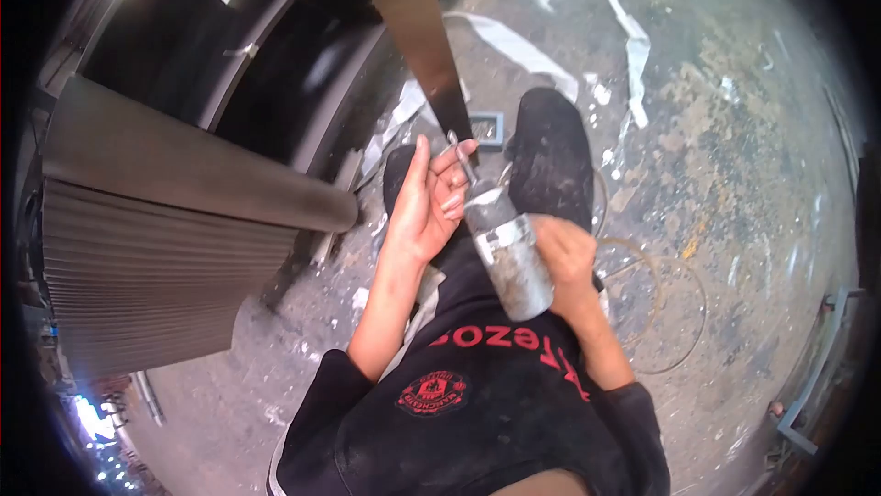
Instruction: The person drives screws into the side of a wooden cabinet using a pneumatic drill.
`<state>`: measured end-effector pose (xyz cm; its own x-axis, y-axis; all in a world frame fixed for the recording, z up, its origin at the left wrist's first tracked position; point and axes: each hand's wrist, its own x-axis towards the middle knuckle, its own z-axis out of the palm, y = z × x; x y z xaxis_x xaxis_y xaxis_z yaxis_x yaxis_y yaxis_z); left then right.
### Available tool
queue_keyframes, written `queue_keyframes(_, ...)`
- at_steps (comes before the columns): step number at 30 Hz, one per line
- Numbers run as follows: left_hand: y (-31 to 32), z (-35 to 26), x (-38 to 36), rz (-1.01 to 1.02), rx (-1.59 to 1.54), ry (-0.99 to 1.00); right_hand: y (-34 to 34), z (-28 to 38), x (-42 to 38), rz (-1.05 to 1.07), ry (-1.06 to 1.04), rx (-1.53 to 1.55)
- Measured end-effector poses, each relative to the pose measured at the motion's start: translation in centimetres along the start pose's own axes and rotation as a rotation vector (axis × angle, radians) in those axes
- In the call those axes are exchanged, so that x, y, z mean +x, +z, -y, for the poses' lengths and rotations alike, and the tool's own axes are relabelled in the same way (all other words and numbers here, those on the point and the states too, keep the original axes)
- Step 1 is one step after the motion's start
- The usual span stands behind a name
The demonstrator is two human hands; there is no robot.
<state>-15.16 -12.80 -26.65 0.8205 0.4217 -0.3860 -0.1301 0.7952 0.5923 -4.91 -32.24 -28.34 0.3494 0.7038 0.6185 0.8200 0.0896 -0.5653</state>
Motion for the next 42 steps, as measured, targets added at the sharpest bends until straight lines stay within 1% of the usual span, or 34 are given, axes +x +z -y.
queue_keyframes(2,1.4,-0.3,0.6,0.021,-0.015,0.027,-0.2,-0.5,-0.2,-0.019,-0.055,-0.034)
queue_keyframes(3,1.2,-0.1,1.1,-0.013,-0.006,0.026,-0.3,-0.6,-0.4,-0.040,-0.090,-0.054)
queue_keyframes(4,1.8,-0.4,1.0,-0.043,-0.011,0.034,-0.6,-0.6,-0.4,-0.031,-0.082,-0.057)
queue_keyframes(5,0.5,-0.3,1.5,0.117,-0.037,0.073,-0.5,-0.8,-0.5,-0.013,-0.065,-0.049)
queue_keyframes(6,1.0,-0.5,1.1,0.139,0.010,0.107,-0.5,-0.9,-1.0,-0.009,-0.057,-0.063)
queue_keyframes(7,1.9,-1.0,0.5,0.122,0.026,0.088,-0.5,-1.1,-1.2,0.005,-0.039,-0.065)
queue_keyframes(9,1.6,-0.8,0.9,0.128,-0.114,0.075,-0.9,-1.1,-0.7,-0.009,-0.046,-0.020)
queue_keyframes(12,2.2,-0.7,0.0,-0.062,0.086,0.272,-1.3,-1.6,-0.9,0.023,-0.058,0.004)
queue_keyframes(15,1.8,-1.1,-0.7,-0.046,0.193,0.374,-1.8,-2.3,-0.8,0.073,-0.088,0.022)
queue_keyframes(19,3.7,-2.2,-1.4,-0.037,0.209,0.364,-3.2,-3.2,-0.1,0.097,-0.151,0.041)
queue_keyframes(20,3.8,-2.4,-1.3,-0.065,0.249,0.339,-3.6,-3.4,0.3,0.114,-0.150,0.027)
queue_keyframes(23,4.5,-2.7,-0.3,-0.089,0.420,0.380,-4.9,-4.5,1.9,0.145,-0.177,0.039)
queue_keyframes(24,4.8,-2.7,0.1,-0.096,0.387,0.397,-5.3,-4.4,2.4,0.147,-0.184,0.042)
queue_keyframes(27,6.5,-2.8,0.3,-0.191,0.487,0.417,-6.4,-4.8,4.4,0.167,-0.216,0.038)
queue_keyframes(30,7.1,-2.8,0.4,-0.193,0.424,0.449,-6.6,-5.7,4.6,0.207,-0.237,0.021)
queue_keyframes(32,7.2,-3.4,0.3,-0.145,0.325,0.388,-6.6,-5.8,5.6,0.202,-0.248,0.054)
queue_keyframes(33,7.8,-3.8,-0.1,-0.111,0.255,0.388,-6.7,-5.5,6.3,0.207,-0.248,0.067)
queue_keyframes(35,8.1,-3.3,0.3,-0.095,0.226,0.459,-6.2,-5.2,7.6,0.200,-0.250,0.099)
queue_keyframes(38,9.8,-2.9,-0.1,-0.181,0.248,0.580,-5.7,-5.6,8.6,0.156,-0.297,0.119)
queue_keyframes(41,11.5,-2.3,-0.6,-0.192,0.136,0.591,-5.2,-6.9,9.3,0.125,-0.368,0.133)
queue_keyframes(42,11.9,-2.1,-0.4,-0.207,0.151,0.623,-5.2,-7.1,9.5,0.117,-0.380,0.132)
